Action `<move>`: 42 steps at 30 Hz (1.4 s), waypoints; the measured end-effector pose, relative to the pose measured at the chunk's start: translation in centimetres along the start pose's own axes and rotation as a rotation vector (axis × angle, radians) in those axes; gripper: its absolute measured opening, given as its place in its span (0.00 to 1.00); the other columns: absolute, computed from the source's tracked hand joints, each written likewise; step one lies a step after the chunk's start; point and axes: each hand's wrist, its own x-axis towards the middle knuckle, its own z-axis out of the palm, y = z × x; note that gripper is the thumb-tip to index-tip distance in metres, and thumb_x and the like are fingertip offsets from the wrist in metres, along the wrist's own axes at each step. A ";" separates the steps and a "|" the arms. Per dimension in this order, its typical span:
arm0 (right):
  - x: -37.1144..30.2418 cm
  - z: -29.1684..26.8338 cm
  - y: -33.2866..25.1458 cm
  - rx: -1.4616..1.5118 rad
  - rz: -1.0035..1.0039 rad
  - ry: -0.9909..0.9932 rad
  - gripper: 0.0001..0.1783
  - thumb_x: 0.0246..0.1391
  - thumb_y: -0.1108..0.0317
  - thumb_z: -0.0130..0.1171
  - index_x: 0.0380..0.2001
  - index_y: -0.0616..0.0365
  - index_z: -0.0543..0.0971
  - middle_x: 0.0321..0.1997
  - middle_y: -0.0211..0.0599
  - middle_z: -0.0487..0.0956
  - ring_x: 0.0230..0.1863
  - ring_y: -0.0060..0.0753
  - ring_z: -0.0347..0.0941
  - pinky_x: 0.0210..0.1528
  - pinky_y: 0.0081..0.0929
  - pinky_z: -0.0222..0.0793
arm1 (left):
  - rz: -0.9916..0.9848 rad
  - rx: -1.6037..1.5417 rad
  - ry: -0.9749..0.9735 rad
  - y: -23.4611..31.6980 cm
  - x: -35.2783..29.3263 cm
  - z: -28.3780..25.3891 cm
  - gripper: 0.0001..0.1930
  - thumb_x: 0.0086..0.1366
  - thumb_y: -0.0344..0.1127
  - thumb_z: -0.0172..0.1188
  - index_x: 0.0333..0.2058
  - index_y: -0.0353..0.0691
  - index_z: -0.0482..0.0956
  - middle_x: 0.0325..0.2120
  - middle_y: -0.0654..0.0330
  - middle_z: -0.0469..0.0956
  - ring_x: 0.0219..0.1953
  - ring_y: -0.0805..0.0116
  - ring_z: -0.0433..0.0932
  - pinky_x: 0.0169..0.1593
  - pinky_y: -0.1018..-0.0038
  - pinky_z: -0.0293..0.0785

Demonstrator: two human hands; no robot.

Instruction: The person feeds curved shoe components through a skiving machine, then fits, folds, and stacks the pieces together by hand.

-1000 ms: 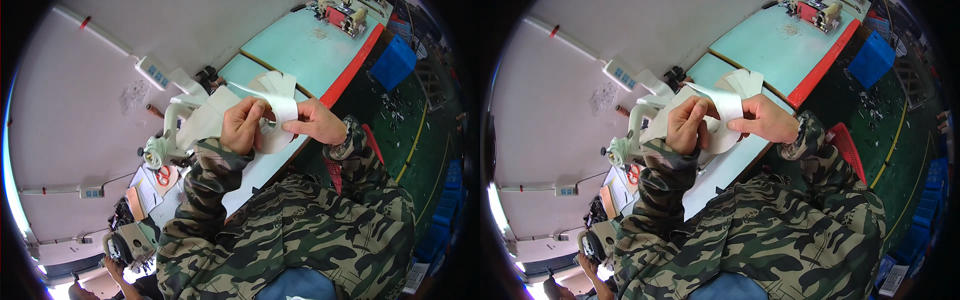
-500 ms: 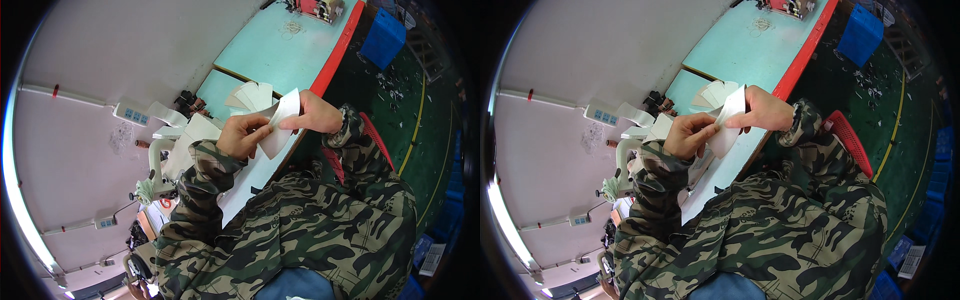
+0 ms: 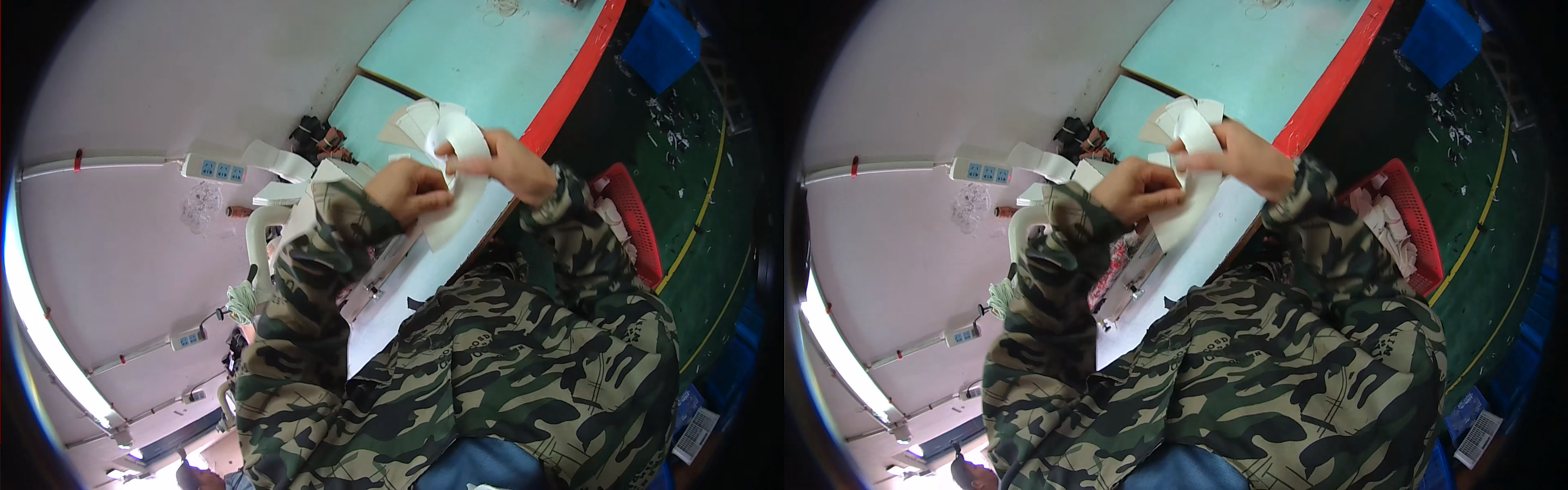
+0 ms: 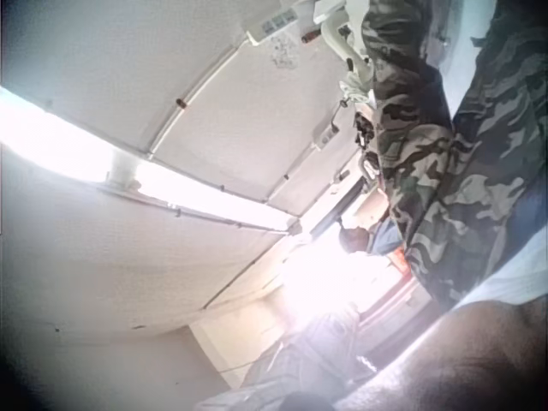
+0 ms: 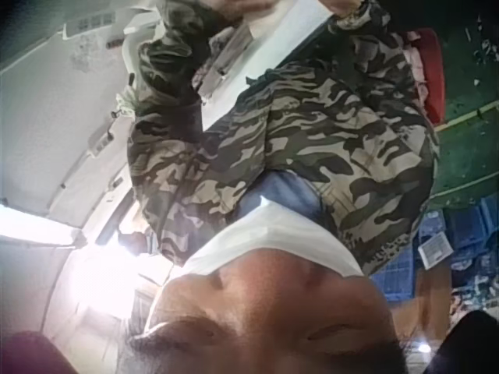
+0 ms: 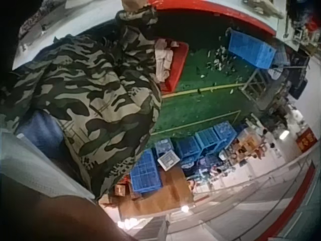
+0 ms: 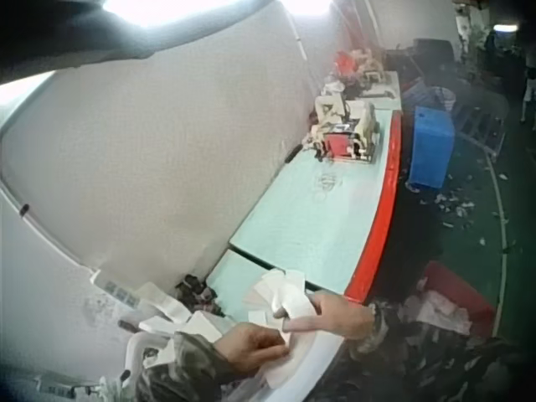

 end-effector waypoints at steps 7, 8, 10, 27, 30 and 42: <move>2.4 0.2 0.4 0.039 -0.333 0.254 0.12 0.51 0.69 0.55 0.35 0.66 0.77 0.29 0.33 0.78 0.29 0.18 0.72 0.31 0.17 0.69 | -0.332 0.950 0.117 1.4 1.6 -6.7 0.10 0.54 0.31 0.54 0.36 0.41 0.77 0.24 0.52 0.77 0.31 0.58 0.78 0.36 0.67 0.74; 2.6 0.2 2.4 0.071 -0.202 0.280 0.11 0.51 0.69 0.55 0.34 0.67 0.77 0.27 0.33 0.78 0.27 0.19 0.73 0.30 0.17 0.70 | -0.459 0.989 0.031 0.0 2.5 -6.7 0.08 0.54 0.32 0.54 0.34 0.44 0.77 0.27 0.54 0.78 0.35 0.60 0.78 0.44 0.63 0.71; 3.3 0.8 8.0 0.211 0.080 0.350 0.10 0.50 0.68 0.55 0.28 0.66 0.78 0.24 0.34 0.78 0.24 0.22 0.75 0.27 0.18 0.69 | -0.377 1.162 -0.025 -5.1 3.4 -4.6 0.08 0.53 0.36 0.56 0.34 0.46 0.77 0.31 0.56 0.78 0.38 0.61 0.76 0.48 0.60 0.66; -2.4 -1.8 18.1 -0.468 0.456 0.599 0.30 0.38 0.52 0.63 0.37 0.68 0.76 0.35 0.54 0.78 0.37 0.48 0.75 0.40 0.33 0.69 | -0.251 0.435 0.508 -8.7 6.0 19.4 0.35 0.35 0.39 0.71 0.44 0.34 0.65 0.39 0.53 0.68 0.43 0.55 0.66 0.46 0.64 0.62; -2.7 -1.6 18.2 -0.296 0.483 0.384 0.23 0.46 0.59 0.61 0.38 0.70 0.77 0.28 0.40 0.78 0.27 0.23 0.73 0.27 0.21 0.67 | -0.353 0.406 0.436 -10.1 6.1 20.2 0.32 0.38 0.36 0.68 0.44 0.36 0.65 0.34 0.56 0.71 0.42 0.57 0.68 0.47 0.65 0.61; -3.7 -0.7 0.7 -0.961 -0.421 0.155 0.24 0.42 0.67 0.62 0.44 0.64 0.72 0.45 0.47 0.74 0.46 0.41 0.71 0.49 0.28 0.65 | 0.375 0.833 0.473 -1.6 -0.8 7.0 0.05 0.48 0.31 0.52 0.26 0.41 0.70 0.27 0.60 0.68 0.38 0.61 0.69 0.53 0.57 0.60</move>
